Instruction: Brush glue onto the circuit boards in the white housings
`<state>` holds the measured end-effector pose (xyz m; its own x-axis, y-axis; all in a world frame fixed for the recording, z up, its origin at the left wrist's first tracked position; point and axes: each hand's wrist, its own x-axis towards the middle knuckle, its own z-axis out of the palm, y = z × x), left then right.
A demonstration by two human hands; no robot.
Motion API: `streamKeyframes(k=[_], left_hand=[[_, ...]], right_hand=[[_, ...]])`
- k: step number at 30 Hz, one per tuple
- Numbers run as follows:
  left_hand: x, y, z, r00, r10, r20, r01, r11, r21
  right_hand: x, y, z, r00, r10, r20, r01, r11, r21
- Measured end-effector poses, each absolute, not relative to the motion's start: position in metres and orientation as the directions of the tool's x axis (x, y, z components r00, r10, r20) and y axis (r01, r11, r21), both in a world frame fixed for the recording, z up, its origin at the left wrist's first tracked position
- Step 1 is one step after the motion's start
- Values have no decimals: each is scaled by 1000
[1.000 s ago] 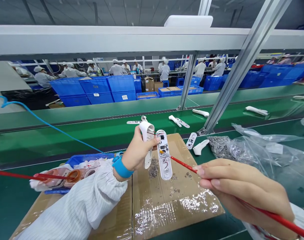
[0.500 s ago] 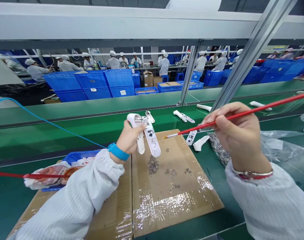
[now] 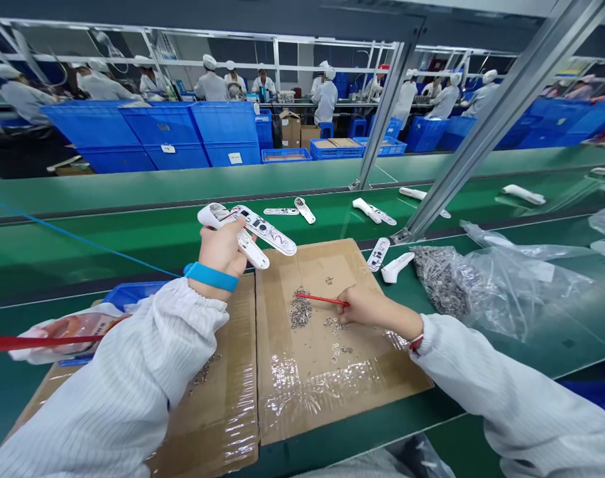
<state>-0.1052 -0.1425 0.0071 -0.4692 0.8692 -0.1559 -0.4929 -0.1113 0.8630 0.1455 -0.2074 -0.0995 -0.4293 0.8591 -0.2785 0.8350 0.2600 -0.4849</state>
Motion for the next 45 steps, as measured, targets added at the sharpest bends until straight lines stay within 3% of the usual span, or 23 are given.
streamKeyframes(k=[8,16,24,30,38,41,45], left_hand=[[-103,-142,0,-428,888,-169,-503,-79,861],[-102,-146,-2,-420,886,-196,-496,-43,868],[-99,-147,-6,-395,897,-202,-538,-47,842],[-98,-153,-6,-391,893,-222,-514,-12,858],[-82,-160,-10,-344,897,-277,-587,25,809],[-74,-159,-7,-301,904,-303,-672,25,740],[-64,-152,2,-307,899,-313,-794,-61,605]], right_hand=[[147,-202,-109,-390,830,-398,886,220,-409],[145,-224,-88,-424,839,-342,858,250,-448],[130,-234,-104,-478,836,-270,833,334,-441],[138,-228,-98,-494,827,-266,794,305,-526],[159,-216,-49,-367,899,-240,773,151,-617],[168,-213,-34,-317,929,-190,724,108,-682],[177,-208,-23,-164,973,-163,511,-58,-858]])
